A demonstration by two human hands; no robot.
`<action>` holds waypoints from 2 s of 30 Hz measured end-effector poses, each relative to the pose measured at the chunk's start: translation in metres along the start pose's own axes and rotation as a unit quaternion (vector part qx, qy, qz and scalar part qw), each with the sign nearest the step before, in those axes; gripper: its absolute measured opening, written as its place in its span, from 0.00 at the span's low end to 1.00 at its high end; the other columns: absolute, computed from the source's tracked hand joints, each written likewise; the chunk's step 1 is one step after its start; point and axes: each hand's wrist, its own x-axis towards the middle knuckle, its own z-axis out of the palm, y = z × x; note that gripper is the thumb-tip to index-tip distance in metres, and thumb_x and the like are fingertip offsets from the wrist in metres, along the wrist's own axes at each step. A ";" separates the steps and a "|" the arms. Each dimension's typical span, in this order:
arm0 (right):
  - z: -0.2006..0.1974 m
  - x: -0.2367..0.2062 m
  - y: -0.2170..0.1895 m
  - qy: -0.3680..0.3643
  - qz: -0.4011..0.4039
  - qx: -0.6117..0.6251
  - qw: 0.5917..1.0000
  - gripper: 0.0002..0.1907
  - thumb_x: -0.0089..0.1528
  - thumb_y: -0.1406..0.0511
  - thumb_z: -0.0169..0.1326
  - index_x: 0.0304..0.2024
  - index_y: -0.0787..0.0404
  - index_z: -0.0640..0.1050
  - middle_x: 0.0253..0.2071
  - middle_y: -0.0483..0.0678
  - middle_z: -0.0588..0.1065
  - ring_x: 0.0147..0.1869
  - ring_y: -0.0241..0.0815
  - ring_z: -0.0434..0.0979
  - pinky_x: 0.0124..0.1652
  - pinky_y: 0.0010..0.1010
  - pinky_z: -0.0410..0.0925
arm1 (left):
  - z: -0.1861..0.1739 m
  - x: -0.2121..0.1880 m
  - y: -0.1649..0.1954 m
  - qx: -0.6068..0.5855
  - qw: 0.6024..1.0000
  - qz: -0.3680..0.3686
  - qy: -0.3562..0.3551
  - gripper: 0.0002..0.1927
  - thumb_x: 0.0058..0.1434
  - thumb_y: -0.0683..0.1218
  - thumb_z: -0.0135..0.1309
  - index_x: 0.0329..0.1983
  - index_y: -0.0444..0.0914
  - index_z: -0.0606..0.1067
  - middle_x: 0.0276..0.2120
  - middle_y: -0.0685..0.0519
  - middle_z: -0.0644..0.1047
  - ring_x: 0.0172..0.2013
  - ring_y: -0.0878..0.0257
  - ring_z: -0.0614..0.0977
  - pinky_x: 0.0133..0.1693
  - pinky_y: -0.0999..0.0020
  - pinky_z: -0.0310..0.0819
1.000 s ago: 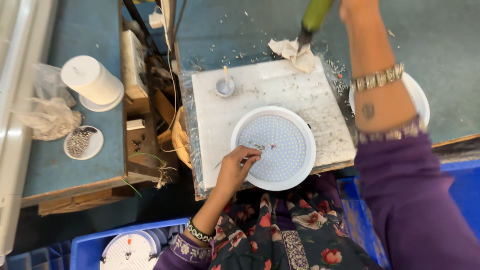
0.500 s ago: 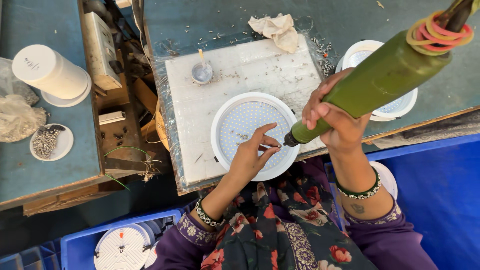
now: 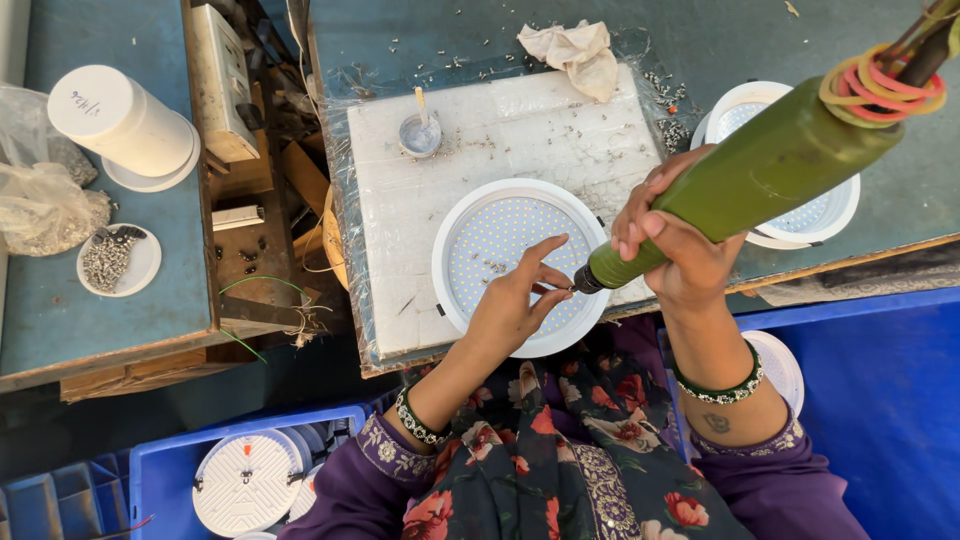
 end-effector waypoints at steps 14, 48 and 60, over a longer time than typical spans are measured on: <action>0.005 0.021 0.019 0.000 -0.048 0.032 0.998 0.15 0.65 0.75 0.57 0.51 0.66 0.67 0.30 0.53 0.70 0.28 0.40 0.73 0.28 0.29 0.70 | -0.025 0.030 -0.009 0.082 0.997 -0.002 -0.016 0.39 0.61 0.43 0.64 0.72 0.49 0.59 0.38 0.55 0.84 0.36 0.57 0.86 0.36 0.63 0.80; 0.005 0.014 0.089 0.028 -0.035 -0.108 0.993 0.08 0.64 0.75 0.54 0.42 0.71 0.69 0.31 0.51 0.72 0.26 0.39 0.75 0.28 0.28 0.70 | -0.027 0.033 -0.063 0.210 0.977 0.013 -0.021 0.38 0.57 0.34 0.56 0.70 0.44 0.57 0.42 0.55 0.84 0.47 0.49 0.81 0.45 0.54 0.75; 0.010 0.031 0.087 0.003 0.015 -0.117 0.993 0.04 0.63 0.77 0.54 0.36 0.71 0.71 0.28 0.51 0.72 0.24 0.38 0.74 0.27 0.28 0.70 | -0.022 0.028 -0.057 0.168 0.986 -0.018 0.001 0.37 0.59 0.34 0.55 0.70 0.44 0.57 0.41 0.51 0.83 0.42 0.51 0.84 0.39 0.56 0.77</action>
